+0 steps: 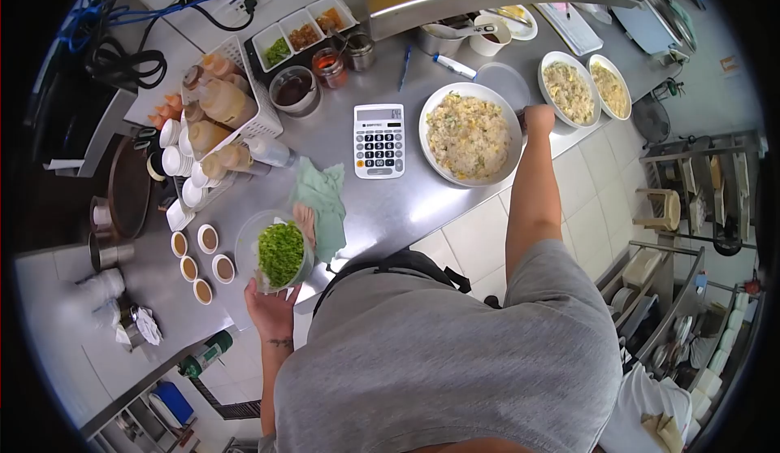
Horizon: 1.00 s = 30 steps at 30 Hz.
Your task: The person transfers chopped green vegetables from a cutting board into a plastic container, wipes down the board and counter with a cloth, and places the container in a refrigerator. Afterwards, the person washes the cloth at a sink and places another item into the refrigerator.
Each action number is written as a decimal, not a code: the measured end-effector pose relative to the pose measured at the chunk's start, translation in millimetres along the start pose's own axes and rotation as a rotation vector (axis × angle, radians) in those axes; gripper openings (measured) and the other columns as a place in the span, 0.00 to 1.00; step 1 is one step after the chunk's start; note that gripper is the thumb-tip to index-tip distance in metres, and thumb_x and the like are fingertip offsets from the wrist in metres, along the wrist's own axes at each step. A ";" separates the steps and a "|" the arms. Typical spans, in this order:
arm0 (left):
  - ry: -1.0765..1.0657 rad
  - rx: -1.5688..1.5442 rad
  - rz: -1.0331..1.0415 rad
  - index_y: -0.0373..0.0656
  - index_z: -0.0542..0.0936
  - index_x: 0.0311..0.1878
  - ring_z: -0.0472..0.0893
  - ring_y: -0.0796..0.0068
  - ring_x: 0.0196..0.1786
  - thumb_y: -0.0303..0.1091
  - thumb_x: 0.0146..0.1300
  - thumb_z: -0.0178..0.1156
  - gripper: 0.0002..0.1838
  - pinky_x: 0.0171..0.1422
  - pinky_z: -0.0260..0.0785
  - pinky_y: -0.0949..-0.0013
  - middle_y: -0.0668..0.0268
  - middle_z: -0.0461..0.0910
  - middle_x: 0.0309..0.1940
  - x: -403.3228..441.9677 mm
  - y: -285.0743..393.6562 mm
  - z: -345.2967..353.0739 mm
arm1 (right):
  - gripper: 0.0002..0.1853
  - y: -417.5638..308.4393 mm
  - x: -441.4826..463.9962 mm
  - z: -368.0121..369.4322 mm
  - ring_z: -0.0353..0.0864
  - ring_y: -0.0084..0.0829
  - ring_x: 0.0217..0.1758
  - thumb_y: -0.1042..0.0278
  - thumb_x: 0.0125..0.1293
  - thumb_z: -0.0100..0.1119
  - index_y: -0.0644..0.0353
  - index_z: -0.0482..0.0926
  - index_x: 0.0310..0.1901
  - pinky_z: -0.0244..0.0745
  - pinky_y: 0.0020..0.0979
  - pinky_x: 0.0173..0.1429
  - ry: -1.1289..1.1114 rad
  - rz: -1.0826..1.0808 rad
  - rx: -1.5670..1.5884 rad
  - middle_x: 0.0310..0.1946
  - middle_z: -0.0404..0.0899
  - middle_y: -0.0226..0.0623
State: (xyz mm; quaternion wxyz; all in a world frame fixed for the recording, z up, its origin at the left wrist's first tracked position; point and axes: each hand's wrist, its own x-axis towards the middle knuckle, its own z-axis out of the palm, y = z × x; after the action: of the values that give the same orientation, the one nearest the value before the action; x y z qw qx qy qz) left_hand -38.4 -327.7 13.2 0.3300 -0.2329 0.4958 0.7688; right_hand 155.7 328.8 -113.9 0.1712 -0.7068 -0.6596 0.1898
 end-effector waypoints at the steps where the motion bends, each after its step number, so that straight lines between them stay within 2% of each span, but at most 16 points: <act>1: -0.006 0.001 0.000 0.47 0.62 0.67 0.64 0.59 0.67 0.57 0.57 0.56 0.38 0.68 0.57 0.46 0.61 0.64 0.65 -3.3 -2.9 -1.2 | 0.11 0.3 2.2 2.3 0.82 0.52 0.40 0.68 0.49 0.57 0.67 0.83 0.29 0.76 0.43 0.46 -0.027 0.045 0.002 0.32 0.82 0.53; 6: 0.012 0.007 0.038 0.47 0.63 0.66 0.65 0.59 0.67 0.58 0.57 0.55 0.37 0.68 0.58 0.46 0.60 0.65 0.64 -14.9 -16.7 1.7 | 0.12 -4.4 16.6 -2.3 0.82 0.54 0.39 0.66 0.49 0.58 0.68 0.83 0.27 0.76 0.45 0.47 0.104 -0.044 0.098 0.31 0.82 0.55; 7: 0.013 -0.004 0.032 0.48 0.64 0.64 0.66 0.59 0.66 0.56 0.58 0.55 0.34 0.66 0.61 0.48 0.60 0.66 0.63 -15.9 -19.6 2.5 | 0.14 -7.3 21.8 -8.9 0.82 0.53 0.41 0.64 0.50 0.59 0.69 0.82 0.31 0.75 0.46 0.48 0.098 -0.061 0.146 0.34 0.82 0.55; 8: 0.027 -0.018 0.033 0.48 0.65 0.63 0.68 0.60 0.64 0.53 0.60 0.54 0.31 0.64 0.63 0.50 0.61 0.67 0.62 -17.1 -19.9 3.1 | 0.17 -30.1 -9.9 -30.8 0.81 0.52 0.42 0.64 0.51 0.60 0.69 0.81 0.39 0.74 0.45 0.49 0.370 -0.263 0.038 0.36 0.81 0.53; 9: 0.030 -0.018 0.041 0.48 0.66 0.62 0.68 0.60 0.64 0.53 0.60 0.55 0.30 0.63 0.64 0.50 0.60 0.67 0.61 -19.7 -20.6 8.2 | 0.19 -27.0 -10.9 -33.6 0.79 0.51 0.43 0.66 0.53 0.61 0.68 0.78 0.45 0.73 0.45 0.49 0.479 -0.423 0.186 0.39 0.81 0.51; 10: 0.042 -0.020 0.053 0.48 0.66 0.62 0.68 0.61 0.63 0.52 0.61 0.55 0.29 0.63 0.64 0.51 0.59 0.67 0.61 -22.5 -21.7 15.8 | 0.20 -19.1 2.6 -33.2 0.79 0.51 0.42 0.66 0.53 0.61 0.68 0.77 0.47 0.72 0.46 0.48 0.638 -0.648 0.133 0.39 0.81 0.51; 13: 0.064 0.029 0.067 0.46 0.65 0.62 0.69 0.59 0.63 0.51 0.61 0.56 0.31 0.64 0.65 0.47 0.59 0.67 0.62 -25.1 -23.6 32.5 | 0.22 -51.1 -51.3 -86.2 0.78 0.35 0.37 0.69 0.57 0.60 0.65 0.74 0.55 0.73 0.36 0.44 0.375 -0.529 0.491 0.35 0.78 0.41; 15: -0.017 0.047 0.107 0.46 0.64 0.65 0.69 0.61 0.63 0.52 0.60 0.57 0.33 0.62 0.66 0.50 0.60 0.66 0.62 -23.1 -29.6 36.5 | 0.21 -65.0 -102.0 -111.1 0.76 0.32 0.38 0.74 0.59 0.59 0.67 0.75 0.55 0.75 0.31 0.44 0.323 -0.670 0.659 0.36 0.78 0.38; 16: -0.023 0.050 0.112 0.46 0.63 0.65 0.69 0.62 0.63 0.53 0.59 0.58 0.34 0.61 0.66 0.51 0.61 0.66 0.62 -24.7 -29.3 42.3 | 0.16 -81.6 -150.6 -125.3 0.76 0.31 0.38 0.78 0.58 0.59 0.68 0.77 0.49 0.75 0.30 0.44 0.267 -0.656 0.819 0.35 0.77 0.38; 18: -0.036 0.047 0.120 0.47 0.62 0.66 0.68 0.64 0.62 0.53 0.58 0.58 0.36 0.60 0.66 0.52 0.63 0.65 0.62 -28.9 -28.5 53.0 | 0.13 -75.4 -200.8 -115.3 0.76 0.31 0.38 0.82 0.54 0.61 0.67 0.78 0.43 0.75 0.29 0.42 0.367 -0.964 0.548 0.35 0.77 0.38; 19: -0.041 0.046 0.127 0.48 0.61 0.66 0.68 0.64 0.62 0.53 0.58 0.59 0.36 0.60 0.66 0.52 0.63 0.65 0.62 -30.1 -28.6 57.2 | 0.13 -94.8 -252.6 -116.4 0.76 0.32 0.38 0.86 0.48 0.61 0.66 0.78 0.38 0.74 0.30 0.42 0.298 -1.140 0.638 0.35 0.77 0.38; 21: -0.019 0.028 0.144 0.51 0.58 0.68 0.66 0.65 0.63 0.54 0.57 0.60 0.39 0.60 0.64 0.52 0.65 0.64 0.63 -25.8 -30.9 52.3 | 0.17 -110.8 -316.8 -91.9 0.76 0.37 0.39 0.83 0.43 0.60 0.60 0.81 0.39 0.70 0.36 0.45 -0.014 -1.458 0.729 0.35 0.78 0.37; 23: 0.027 -0.014 0.159 0.55 0.54 0.72 0.64 0.65 0.64 0.55 0.56 0.61 0.43 0.60 0.61 0.51 0.66 0.62 0.65 -11.9 -40.2 39.5 | 0.19 -126.5 -371.3 -64.4 0.75 0.39 0.40 0.79 0.43 0.61 0.55 0.84 0.41 0.70 0.39 0.48 -0.255 -1.637 0.658 0.36 0.78 0.38; 24: 0.068 -0.028 0.178 0.54 0.58 0.68 0.66 0.63 0.62 0.55 0.58 0.58 0.38 0.60 0.65 0.53 0.64 0.64 0.62 -12.5 -37.2 35.7 | 0.20 -136.3 -390.7 -50.6 0.74 0.39 0.44 0.79 0.43 0.61 0.52 0.84 0.42 0.70 0.38 0.48 -0.396 -1.777 0.577 0.40 0.76 0.37; 26: 0.044 -0.026 0.224 0.54 0.57 0.68 0.66 0.63 0.62 0.57 0.59 0.58 0.38 0.60 0.66 0.53 0.63 0.64 0.62 -10.6 -31.7 17.6 | 0.19 -147.9 -423.5 -33.1 0.74 0.40 0.46 0.75 0.47 0.62 0.51 0.82 0.44 0.69 0.37 0.52 -0.673 -1.904 0.509 0.44 0.76 0.35; 30: 0.008 -0.167 0.191 0.52 0.58 0.67 0.67 0.63 0.63 0.61 0.62 0.55 0.36 0.60 0.66 0.54 0.62 0.64 0.62 -1.9 -26.5 -21.8 | 0.20 -165.9 -464.3 -13.1 0.72 0.41 0.51 0.74 0.48 0.62 0.53 0.81 0.47 0.68 0.39 0.55 -0.871 -2.000 0.484 0.47 0.75 0.38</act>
State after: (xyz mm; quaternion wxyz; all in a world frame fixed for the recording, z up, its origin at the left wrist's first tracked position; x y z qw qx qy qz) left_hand -16.9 -340.5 -10.4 0.2327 -0.2146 0.4512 0.8344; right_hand -8.5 -122.3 -1.1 0.1343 0.3207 -0.8807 0.3217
